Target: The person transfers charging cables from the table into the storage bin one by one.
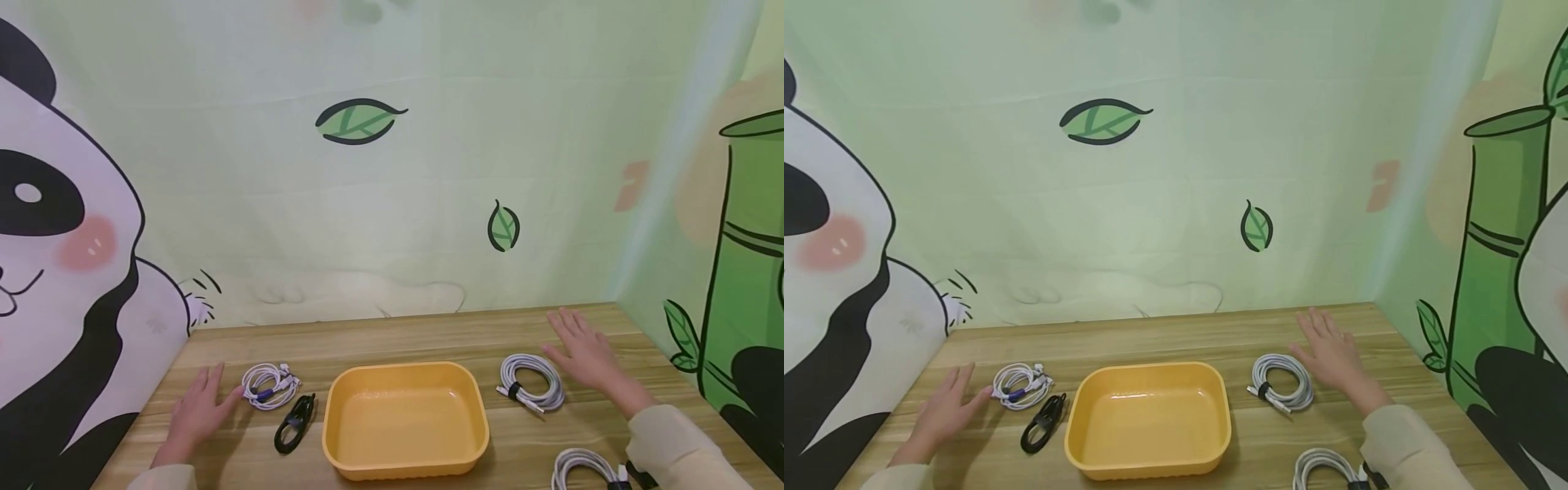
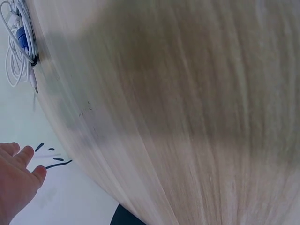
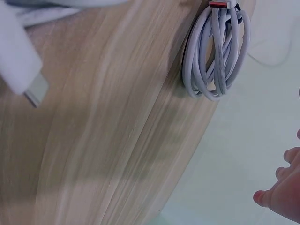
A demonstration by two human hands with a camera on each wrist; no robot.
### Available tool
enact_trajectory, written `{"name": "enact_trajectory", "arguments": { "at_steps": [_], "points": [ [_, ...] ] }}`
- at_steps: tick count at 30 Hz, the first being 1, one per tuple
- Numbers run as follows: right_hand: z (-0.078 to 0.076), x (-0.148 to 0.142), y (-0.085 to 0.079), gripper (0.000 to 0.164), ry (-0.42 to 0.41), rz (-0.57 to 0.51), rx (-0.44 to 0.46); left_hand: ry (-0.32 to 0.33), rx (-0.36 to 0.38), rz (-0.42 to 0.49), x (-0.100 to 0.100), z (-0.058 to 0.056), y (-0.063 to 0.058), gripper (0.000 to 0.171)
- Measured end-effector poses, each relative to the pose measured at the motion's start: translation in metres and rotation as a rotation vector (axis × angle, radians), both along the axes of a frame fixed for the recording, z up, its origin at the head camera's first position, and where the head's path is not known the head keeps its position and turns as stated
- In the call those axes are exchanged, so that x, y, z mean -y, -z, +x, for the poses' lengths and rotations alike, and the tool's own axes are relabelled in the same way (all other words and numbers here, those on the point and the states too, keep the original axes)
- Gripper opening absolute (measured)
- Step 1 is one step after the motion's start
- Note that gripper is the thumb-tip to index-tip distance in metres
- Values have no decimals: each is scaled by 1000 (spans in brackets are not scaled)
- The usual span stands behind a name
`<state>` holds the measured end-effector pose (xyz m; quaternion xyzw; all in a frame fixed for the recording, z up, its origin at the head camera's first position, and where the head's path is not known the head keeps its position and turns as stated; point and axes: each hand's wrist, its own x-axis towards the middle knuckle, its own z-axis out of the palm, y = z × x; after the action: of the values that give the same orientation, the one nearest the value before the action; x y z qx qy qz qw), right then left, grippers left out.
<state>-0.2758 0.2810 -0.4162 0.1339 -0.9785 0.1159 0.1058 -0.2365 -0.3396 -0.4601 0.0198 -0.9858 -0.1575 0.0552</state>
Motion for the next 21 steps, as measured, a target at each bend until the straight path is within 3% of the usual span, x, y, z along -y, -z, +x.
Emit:
{"name": "enact_trajectory", "arguments": {
  "at_steps": [15,21],
  "points": [
    [3,13,-1,63,-63,-48,-14,55,-82,0,-5,-3,3,72],
    [6,20,0,63,-87,-72,-2,67,-83,13,-7,-2,4,70]
  ]
}}
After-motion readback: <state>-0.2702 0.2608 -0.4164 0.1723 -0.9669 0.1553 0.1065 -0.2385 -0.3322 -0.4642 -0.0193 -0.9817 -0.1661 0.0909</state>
